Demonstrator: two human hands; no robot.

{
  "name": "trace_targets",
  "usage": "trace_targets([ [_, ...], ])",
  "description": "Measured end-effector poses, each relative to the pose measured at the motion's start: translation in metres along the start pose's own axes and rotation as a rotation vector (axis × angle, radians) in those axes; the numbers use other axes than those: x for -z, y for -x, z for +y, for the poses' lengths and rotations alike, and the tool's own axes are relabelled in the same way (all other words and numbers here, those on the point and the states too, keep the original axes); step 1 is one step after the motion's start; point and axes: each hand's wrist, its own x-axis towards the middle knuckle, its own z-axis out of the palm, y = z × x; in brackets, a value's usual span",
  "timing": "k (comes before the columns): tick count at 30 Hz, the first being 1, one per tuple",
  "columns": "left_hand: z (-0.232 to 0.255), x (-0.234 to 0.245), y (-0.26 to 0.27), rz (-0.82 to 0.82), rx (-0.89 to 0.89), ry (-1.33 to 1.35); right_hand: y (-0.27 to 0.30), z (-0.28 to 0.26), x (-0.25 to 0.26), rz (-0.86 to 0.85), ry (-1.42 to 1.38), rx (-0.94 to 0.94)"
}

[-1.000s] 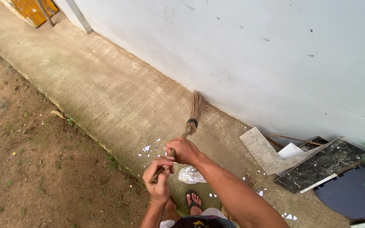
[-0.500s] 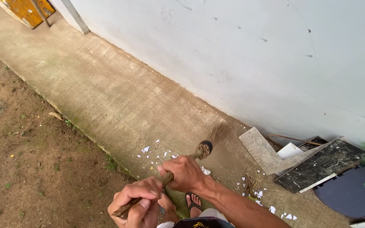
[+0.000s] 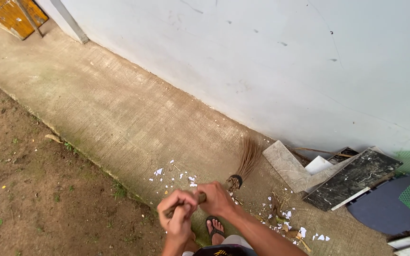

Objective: Sweeping debris including white fragments and leaves off a concrete walkway using a broom.

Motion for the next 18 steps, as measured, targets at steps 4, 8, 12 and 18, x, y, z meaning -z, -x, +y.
trace_targets([
  [4,0.084,-0.029,-0.012,0.062,-0.104,0.123,0.017,-0.064,0.031,0.078,-0.053,0.267],
  [8,0.128,-0.044,-0.028,0.071,-0.184,0.175,0.008,-0.111,0.063,0.219,0.011,0.450],
  [12,0.066,-0.030,-0.024,0.004,-0.179,0.113,-0.020,-0.043,0.045,0.242,0.035,0.490],
  [18,-0.018,-0.005,-0.018,0.048,-0.043,0.034,-0.031,0.008,0.026,0.143,0.103,0.162],
])
